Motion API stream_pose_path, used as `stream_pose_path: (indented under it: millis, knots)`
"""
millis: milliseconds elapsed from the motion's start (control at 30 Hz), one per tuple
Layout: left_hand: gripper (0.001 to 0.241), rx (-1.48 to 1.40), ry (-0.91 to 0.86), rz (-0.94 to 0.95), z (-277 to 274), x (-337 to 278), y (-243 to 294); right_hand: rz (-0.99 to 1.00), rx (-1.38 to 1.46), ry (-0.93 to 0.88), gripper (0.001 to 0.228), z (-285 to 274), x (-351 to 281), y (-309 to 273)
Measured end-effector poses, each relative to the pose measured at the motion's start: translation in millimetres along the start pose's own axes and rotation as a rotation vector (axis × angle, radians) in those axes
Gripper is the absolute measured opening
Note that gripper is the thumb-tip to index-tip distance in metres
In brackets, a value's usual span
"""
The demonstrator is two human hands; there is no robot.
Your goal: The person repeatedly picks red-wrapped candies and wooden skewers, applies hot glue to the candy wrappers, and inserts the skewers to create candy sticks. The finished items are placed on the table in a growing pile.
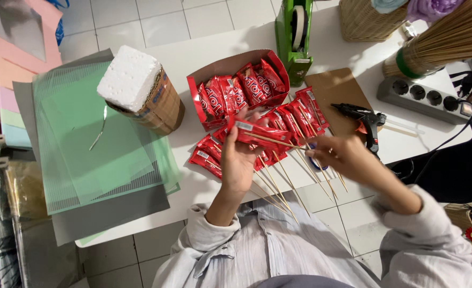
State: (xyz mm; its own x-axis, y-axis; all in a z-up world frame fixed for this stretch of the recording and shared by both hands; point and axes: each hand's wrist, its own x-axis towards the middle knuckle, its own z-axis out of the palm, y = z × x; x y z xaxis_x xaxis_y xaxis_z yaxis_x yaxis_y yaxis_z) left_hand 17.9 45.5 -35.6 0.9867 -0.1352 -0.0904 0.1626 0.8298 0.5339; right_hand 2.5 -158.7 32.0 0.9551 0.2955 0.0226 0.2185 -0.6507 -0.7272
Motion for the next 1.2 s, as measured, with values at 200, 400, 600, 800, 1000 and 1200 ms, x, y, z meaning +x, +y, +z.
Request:
stream_pose_path:
  millis: [200,400,600,800,1000,1200]
  knots:
    - [0.048,-0.030,0.075,0.003,-8.7,3.9,18.1,0.202,0.058,0.046,0.036,-37.0,78.1,71.8]
    - [0.048,-0.126,0.148,0.053,-4.2,-3.0,31.6,0.635,0.205,-0.053,0.036,-24.1,145.0,49.8]
    - [0.045,-0.087,0.140,0.119,-9.1,-7.7,35.6,0.788,0.598,0.251,0.041,-5.1,166.8,80.5]
    - [0.048,-0.066,0.144,0.101,-9.3,-6.9,38.7,0.735,0.921,0.519,0.020,7.0,153.9,66.2]
    - [0.048,-0.032,0.177,0.094,-13.3,-1.4,37.6,0.455,1.019,0.705,0.015,52.2,144.7,125.6]
    - [0.047,-0.069,0.163,0.069,-5.7,-3.4,38.6,0.438,0.498,0.678,0.019,54.8,142.3,136.5]
